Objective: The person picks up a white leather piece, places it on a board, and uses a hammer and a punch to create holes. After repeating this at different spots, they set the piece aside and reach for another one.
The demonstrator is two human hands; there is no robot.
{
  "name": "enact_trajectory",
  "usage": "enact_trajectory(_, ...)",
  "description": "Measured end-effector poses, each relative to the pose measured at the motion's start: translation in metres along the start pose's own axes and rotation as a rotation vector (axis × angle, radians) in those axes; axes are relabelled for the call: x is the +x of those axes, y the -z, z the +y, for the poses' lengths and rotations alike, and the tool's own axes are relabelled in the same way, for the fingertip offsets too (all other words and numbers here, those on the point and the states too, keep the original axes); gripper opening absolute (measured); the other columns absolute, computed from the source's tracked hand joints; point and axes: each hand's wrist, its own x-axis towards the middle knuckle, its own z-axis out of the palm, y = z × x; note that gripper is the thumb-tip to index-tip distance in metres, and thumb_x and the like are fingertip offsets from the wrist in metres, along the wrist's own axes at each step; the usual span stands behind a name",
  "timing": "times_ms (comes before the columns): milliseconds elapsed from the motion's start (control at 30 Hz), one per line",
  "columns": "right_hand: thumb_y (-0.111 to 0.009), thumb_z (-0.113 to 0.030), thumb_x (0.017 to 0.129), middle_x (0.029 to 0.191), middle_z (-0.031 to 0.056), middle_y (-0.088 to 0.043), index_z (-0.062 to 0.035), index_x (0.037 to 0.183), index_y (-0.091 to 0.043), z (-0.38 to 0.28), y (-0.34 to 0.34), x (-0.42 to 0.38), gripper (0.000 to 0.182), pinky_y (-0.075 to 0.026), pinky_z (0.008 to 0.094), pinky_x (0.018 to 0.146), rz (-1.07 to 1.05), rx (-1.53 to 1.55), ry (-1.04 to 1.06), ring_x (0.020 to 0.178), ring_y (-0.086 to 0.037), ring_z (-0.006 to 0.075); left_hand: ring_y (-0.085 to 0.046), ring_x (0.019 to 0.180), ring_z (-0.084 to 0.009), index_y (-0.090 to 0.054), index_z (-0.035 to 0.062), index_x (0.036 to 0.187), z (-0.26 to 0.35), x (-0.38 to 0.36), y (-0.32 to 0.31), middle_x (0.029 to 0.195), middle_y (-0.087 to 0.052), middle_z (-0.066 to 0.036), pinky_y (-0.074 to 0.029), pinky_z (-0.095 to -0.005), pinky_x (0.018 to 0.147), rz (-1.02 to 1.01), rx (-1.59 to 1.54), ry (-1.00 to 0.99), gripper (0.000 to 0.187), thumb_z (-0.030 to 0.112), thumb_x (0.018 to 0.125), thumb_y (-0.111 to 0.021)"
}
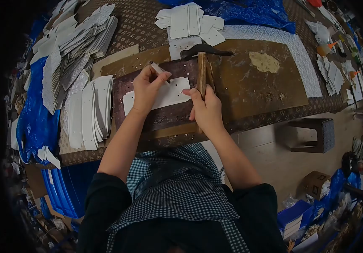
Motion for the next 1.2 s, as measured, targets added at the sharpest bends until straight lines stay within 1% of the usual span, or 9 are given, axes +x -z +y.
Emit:
enact_trajectory(67,-0.052,-0.026,0.100,0.105,0.0108,-0.072,0.0030,0.105,-0.053,0.000,0.000,-0.001,0.029,-0.044,0.0241,0.042,-0.004,0.005,0.012,0.043,-0.052,0.0095,-0.058,0.078,-0.0049,-0.068,-0.0014,0.098,0.003,-0.010,0.001,0.086,-0.067,-0.001,-0.048,-0.0209,0.072,-0.037,-0.116,-0.008,0.016,0.010,0.088,-0.072)
enact_trajectory(267,-0.053,-0.025,0.099,0.102,0.0106,-0.072,0.0028,0.102,-0.053,-0.001,-0.001,-0.001,0.028,-0.044,0.0245,0.043,0.008,0.031,0.017,0.044,-0.053,0.0101,-0.062,0.084,-0.0083,-0.071,0.0009,0.102,0.004,-0.029,0.004,0.096,-0.069,-0.002,-0.050,-0.0234,0.076,-0.178,0.085,-0.134,0.017,0.011,0.089,-0.071)
enact_trajectory(467,-0.055,-0.024,0.099,0.098,0.0108,-0.072,0.0026,0.102,-0.053,-0.003,-0.001,-0.002,0.027,-0.045,0.0255,0.043,0.012,0.004,0.010,0.044,-0.054,0.0106,-0.064,0.083,-0.0106,-0.071,0.0017,0.102,0.013,-0.032,0.000,0.092,-0.068,-0.005,-0.050,-0.0249,0.074,-0.234,0.141,-0.158,0.017,0.011,0.088,-0.071)
enact_trajectory(767,-0.057,-0.021,0.098,0.083,0.0075,-0.068,0.0017,0.100,-0.055,-0.001,0.002,-0.004,0.023,-0.044,0.0256,0.043,-0.010,-0.010,0.002,0.045,-0.053,0.0106,-0.062,0.078,-0.0312,-0.067,0.0037,0.094,0.011,-0.026,-0.009,0.083,-0.063,-0.012,-0.051,-0.0364,0.069,-0.211,0.254,-0.530,0.012,0.008,0.083,-0.069)
enact_trajectory(867,-0.058,-0.019,0.097,0.078,0.0065,-0.065,0.0011,0.101,-0.055,-0.043,0.026,-0.013,0.021,-0.042,0.0250,0.042,-0.171,-0.203,-0.047,0.045,-0.052,0.0092,-0.061,0.076,-0.0315,-0.066,0.0030,0.092,0.010,-0.028,-0.012,0.081,-0.061,-0.012,-0.050,-0.0374,0.067,-0.186,0.221,-0.502,0.011,0.009,0.084,-0.069)
enact_trajectory(933,-0.058,-0.020,0.096,0.071,0.0044,-0.060,-0.0008,0.103,-0.055,-0.098,0.036,-0.027,0.020,-0.038,0.0238,0.040,-0.175,-0.366,0.142,0.043,-0.048,0.0073,-0.061,0.075,-0.0317,-0.065,0.0024,0.091,0.010,-0.028,-0.011,0.081,-0.061,-0.013,-0.049,-0.0377,0.067,-0.198,0.226,-0.516,0.011,0.010,0.083,-0.070)
enact_trajectory(1067,-0.054,-0.018,0.098,0.064,0.0003,-0.051,-0.0018,0.107,-0.054,-0.170,0.054,-0.055,0.018,-0.036,0.0200,0.041,-0.252,-0.092,0.589,0.045,-0.044,0.0034,-0.064,0.079,-0.0263,-0.069,0.0040,0.092,0.007,-0.027,-0.012,0.084,-0.065,-0.010,-0.051,-0.0334,0.070,-0.184,0.276,-0.510,0.010,0.009,0.084,-0.071)
enact_trajectory(1133,-0.054,-0.018,0.099,0.065,0.0012,-0.051,-0.0005,0.108,-0.052,-0.173,0.054,-0.059,0.019,-0.037,0.0202,0.043,-0.259,-0.152,0.570,0.049,-0.046,0.0043,-0.064,0.078,-0.0264,-0.069,0.0037,0.092,0.006,-0.027,-0.012,0.084,-0.065,-0.010,-0.051,-0.0333,0.070,-0.186,0.261,-0.500,0.010,0.010,0.084,-0.070)
enact_trajectory(1200,-0.057,-0.018,0.098,0.067,0.0015,-0.052,-0.0011,0.106,-0.053,-0.149,0.050,-0.067,0.019,-0.037,0.0222,0.046,-0.142,-0.306,0.397,0.051,-0.048,0.0061,-0.063,0.078,-0.0264,-0.068,0.0034,0.092,0.003,-0.027,-0.012,0.084,-0.064,-0.010,-0.051,-0.0332,0.069,-0.186,0.261,-0.502,0.010,0.011,0.085,-0.070)
